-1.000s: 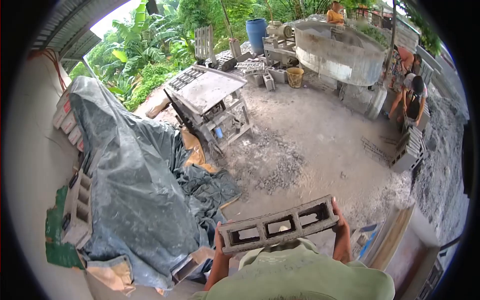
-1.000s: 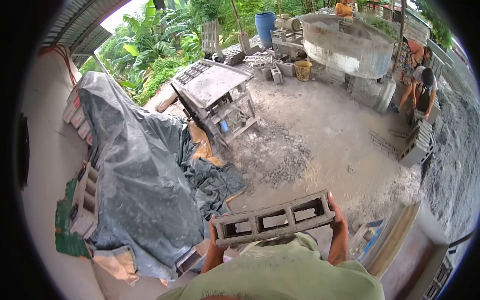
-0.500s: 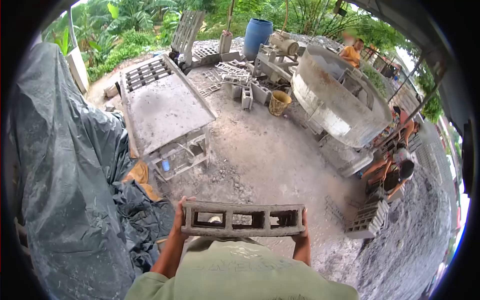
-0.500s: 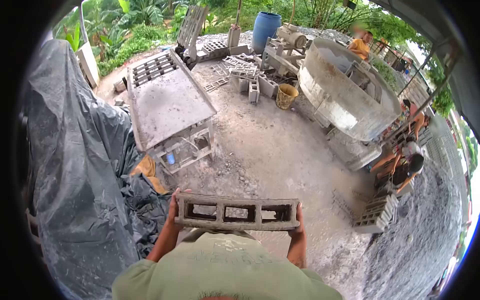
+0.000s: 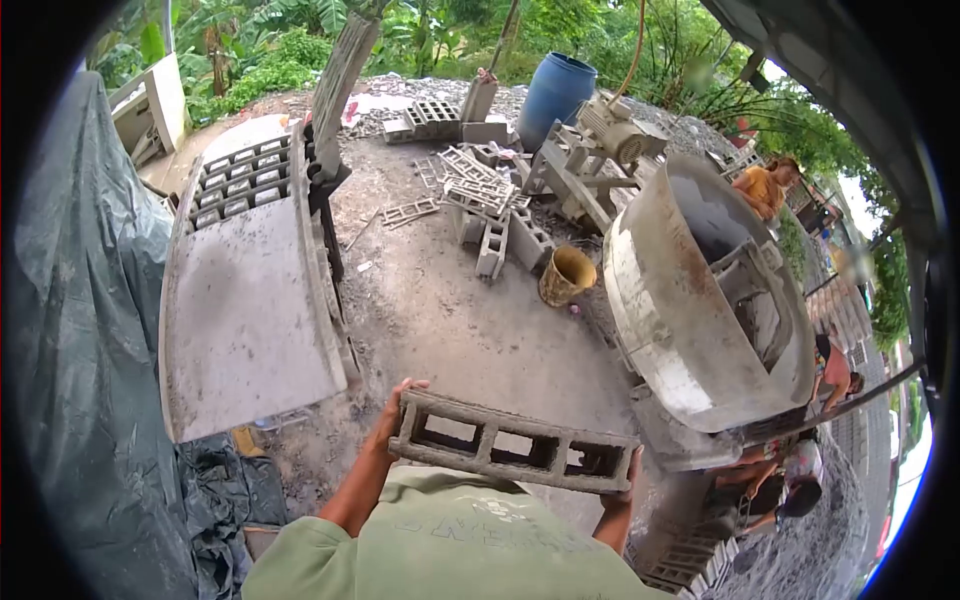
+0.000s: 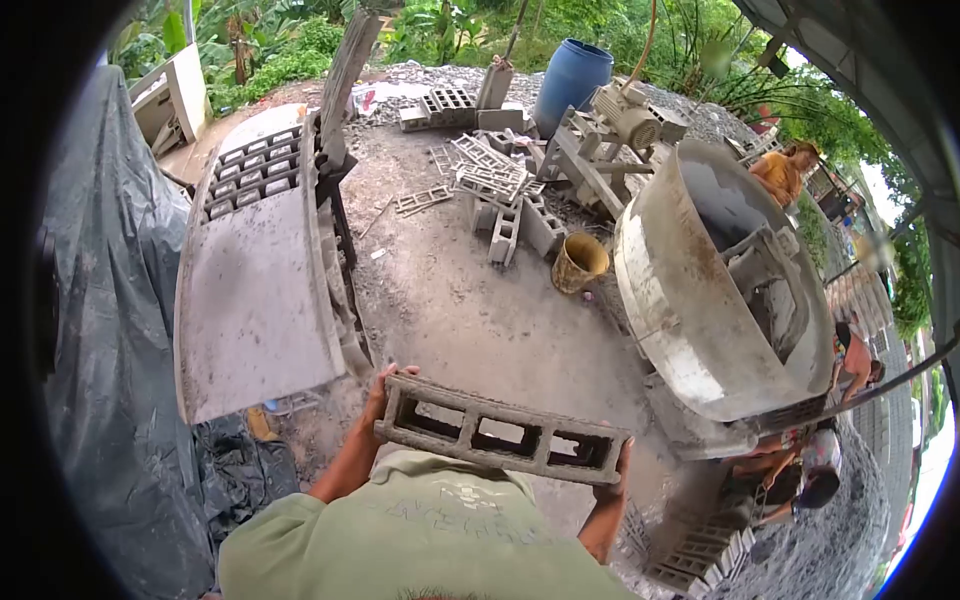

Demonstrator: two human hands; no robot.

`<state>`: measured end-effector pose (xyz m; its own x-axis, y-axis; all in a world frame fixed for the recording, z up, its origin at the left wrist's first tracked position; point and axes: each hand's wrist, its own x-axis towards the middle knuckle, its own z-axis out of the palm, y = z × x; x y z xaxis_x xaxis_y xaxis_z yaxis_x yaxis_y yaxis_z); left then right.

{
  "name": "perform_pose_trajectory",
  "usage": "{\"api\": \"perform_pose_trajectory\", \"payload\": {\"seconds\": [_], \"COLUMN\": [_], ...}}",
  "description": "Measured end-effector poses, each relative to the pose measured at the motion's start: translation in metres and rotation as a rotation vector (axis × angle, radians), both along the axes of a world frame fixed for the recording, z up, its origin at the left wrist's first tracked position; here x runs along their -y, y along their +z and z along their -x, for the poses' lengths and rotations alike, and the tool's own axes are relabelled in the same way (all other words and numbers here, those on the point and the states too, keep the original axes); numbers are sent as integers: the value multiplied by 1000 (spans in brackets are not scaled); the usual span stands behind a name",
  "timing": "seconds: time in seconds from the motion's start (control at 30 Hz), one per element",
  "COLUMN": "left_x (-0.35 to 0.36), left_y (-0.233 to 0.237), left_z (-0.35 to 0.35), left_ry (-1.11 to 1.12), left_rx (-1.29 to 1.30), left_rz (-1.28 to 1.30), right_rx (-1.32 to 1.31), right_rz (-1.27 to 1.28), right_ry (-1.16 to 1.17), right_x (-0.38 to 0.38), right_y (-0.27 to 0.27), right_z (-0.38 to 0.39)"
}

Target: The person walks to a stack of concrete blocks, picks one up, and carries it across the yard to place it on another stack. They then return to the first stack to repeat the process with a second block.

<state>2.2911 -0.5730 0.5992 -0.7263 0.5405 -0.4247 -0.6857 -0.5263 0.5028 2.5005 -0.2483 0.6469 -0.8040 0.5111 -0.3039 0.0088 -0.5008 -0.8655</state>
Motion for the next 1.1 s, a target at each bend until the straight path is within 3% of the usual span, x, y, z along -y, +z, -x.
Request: {"api": "perform_pose_trajectory", "payload": {"seconds": [0.13,0.27,0.3,0.47,0.53,0.57,0.73,0.83,0.93,0.97,1.1], "left_x": [-37,-59,-65,-65,-75,-68,-83,-98,-103,-113,-119], "left_y": [-18,24,46,17,31,10,40,36,9,36,47], "left_z": [51,125,148,289,342,373,502,586,665,688,780], "left_ry": [140,291,324,459,525,480,468,530,630,596,677], "left_rx": [110,162,143,89,87,48,52,23,33,-14,-29], "left_rz": [-25,-38,30,59,75,21,78,54,-142,-31,4], "right_rx": [74,83,105,26,-20,-38,-24,-39,-88,-80,23], "right_rz": [-18,46,45,70,29,47,132,161,160,155,318], "right_ry": [181,337,376,435,477,481,513,600,616,633,699], "right_x": [-70,-116,-121,-121,-126,-126,-150,-176,-182,-187,-188], "right_y": [11,-6,-6,-21,-17,-15,-14,-27,-29,-32,-51], "right_z": [109,233,267,450,513,548,687,783,879,913,1038]}}
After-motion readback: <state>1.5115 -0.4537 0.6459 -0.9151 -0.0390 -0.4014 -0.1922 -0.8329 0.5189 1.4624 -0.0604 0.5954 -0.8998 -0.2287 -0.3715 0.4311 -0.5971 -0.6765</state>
